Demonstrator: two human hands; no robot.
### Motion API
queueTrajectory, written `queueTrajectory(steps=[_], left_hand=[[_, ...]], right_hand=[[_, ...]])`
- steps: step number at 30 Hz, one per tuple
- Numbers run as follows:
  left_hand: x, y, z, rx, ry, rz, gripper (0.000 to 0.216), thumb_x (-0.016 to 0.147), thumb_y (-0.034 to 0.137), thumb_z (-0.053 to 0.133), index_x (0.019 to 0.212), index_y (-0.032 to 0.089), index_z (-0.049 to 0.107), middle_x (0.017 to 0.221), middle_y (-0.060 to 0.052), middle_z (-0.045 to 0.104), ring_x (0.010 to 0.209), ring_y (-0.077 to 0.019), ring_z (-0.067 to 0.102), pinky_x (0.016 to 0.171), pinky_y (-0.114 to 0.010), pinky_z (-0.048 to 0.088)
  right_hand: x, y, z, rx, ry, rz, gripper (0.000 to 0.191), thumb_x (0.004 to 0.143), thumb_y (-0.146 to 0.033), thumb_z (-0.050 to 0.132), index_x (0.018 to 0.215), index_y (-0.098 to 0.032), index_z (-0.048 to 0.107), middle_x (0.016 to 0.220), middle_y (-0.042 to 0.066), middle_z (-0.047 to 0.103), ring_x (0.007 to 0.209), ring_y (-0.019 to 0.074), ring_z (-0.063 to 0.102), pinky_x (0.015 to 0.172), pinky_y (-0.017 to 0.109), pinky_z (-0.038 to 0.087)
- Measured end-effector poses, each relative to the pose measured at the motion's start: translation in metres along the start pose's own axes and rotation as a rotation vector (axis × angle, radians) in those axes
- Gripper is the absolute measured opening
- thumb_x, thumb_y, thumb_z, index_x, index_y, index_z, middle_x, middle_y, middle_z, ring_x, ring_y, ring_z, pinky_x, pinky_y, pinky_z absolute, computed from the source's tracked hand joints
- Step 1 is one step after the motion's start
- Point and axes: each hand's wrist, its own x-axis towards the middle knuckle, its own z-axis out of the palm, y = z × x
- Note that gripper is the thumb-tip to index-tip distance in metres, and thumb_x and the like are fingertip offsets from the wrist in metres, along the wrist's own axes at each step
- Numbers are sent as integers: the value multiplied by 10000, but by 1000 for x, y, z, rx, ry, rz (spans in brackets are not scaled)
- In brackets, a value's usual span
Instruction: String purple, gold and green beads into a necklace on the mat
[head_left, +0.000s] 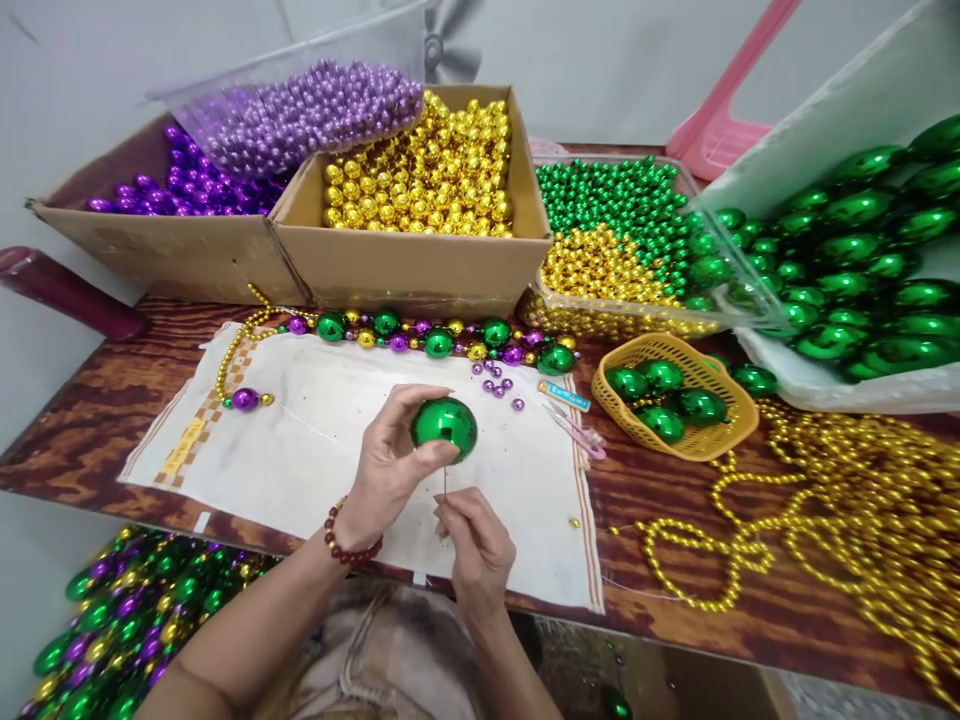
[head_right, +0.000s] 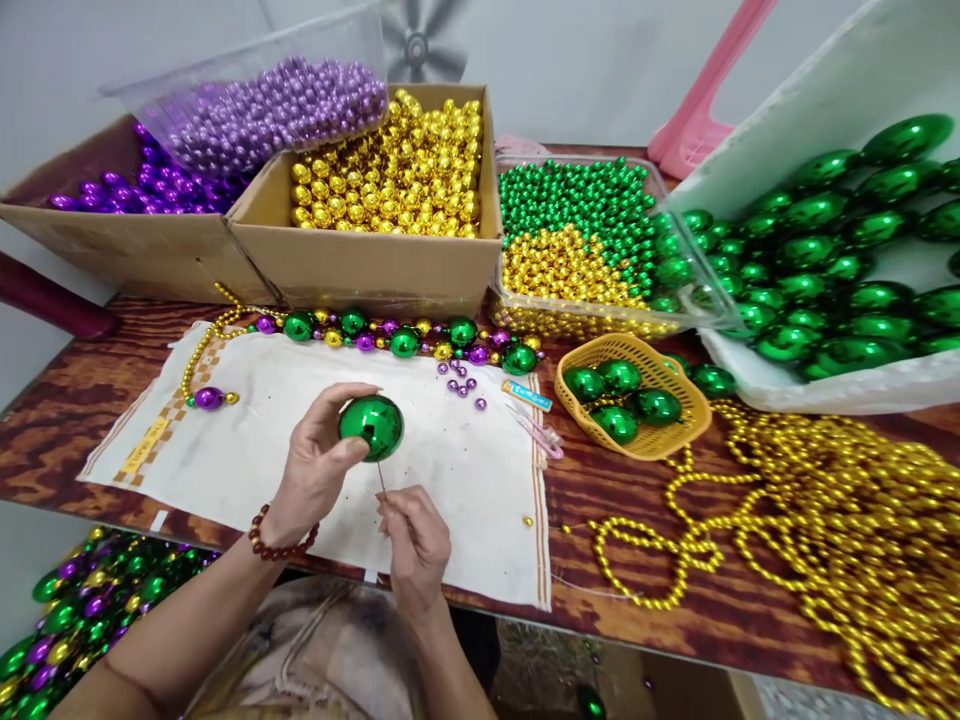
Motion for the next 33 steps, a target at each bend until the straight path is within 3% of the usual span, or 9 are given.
queueTrajectory(steps=[5, 11, 17, 23, 26, 30, 33], left_hand=[[8, -1, 0, -198, 64, -164, 382, 758, 406, 801, 1078, 237, 679, 1042, -47, 609, 880, -161, 617, 742, -267, 531], [14, -3, 0, -227, 129, -150, 397, 724, 395, 831, 1062, 249, 684, 1020, -30, 612, 850, -135, 598, 743, -249, 521], [0, -8, 6, -128, 79, -99, 404, 749, 366, 810, 1103, 231, 671, 1086, -59, 621, 868, -149, 591, 746, -240, 527], [-5, -9, 5, -81, 73, -8, 407, 771, 400, 789, 1129, 248, 666, 1101, -54, 603, 880, -146, 585, 745, -217, 520], [-6, -9, 5, -77, 68, -5, 426, 767, 430, 785, 1132, 245, 667, 1126, -65, 596, 908, -164, 590, 765, -241, 529], [-12, -9, 5, -64, 139, 33, 449, 734, 415, 816, 1124, 247, 668, 1136, -61, 583, 966, -174, 582, 801, -243, 525], [-10, -8, 5, -139, 189, -31, 435, 738, 423, 812, 1106, 245, 663, 1092, -54, 597, 881, -147, 586, 751, -242, 526]], right_hand=[[-1, 1, 0, -30, -24, 5, 188, 929, -95, 548, 945, -189, 710, 754, 16, 619, 564, 107, 565, 496, 243, 447], [-17, 5, -2, -89, -11, 41, 171, 948, -127, 537, 943, -185, 699, 753, 18, 597, 607, 123, 582, 530, 257, 460], [-10, 6, 4, -67, 46, 25, 166, 956, -135, 528, 951, -183, 687, 741, 7, 575, 595, 117, 569, 552, 264, 464], [-4, 1, 3, -75, -16, -56, 219, 939, -87, 527, 994, -206, 703, 751, 17, 608, 648, 136, 592, 559, 265, 468], [-4, 3, 4, -58, 46, -18, 206, 939, -86, 532, 962, -203, 699, 746, 6, 592, 612, 121, 574, 554, 267, 461], [-3, 8, 3, -31, 73, -32, 220, 932, -63, 541, 965, -212, 699, 763, 1, 595, 620, 114, 568, 567, 263, 458], [-4, 9, -1, -45, 16, -50, 227, 935, -63, 534, 985, -212, 697, 769, 9, 607, 626, 121, 577, 558, 260, 460]])
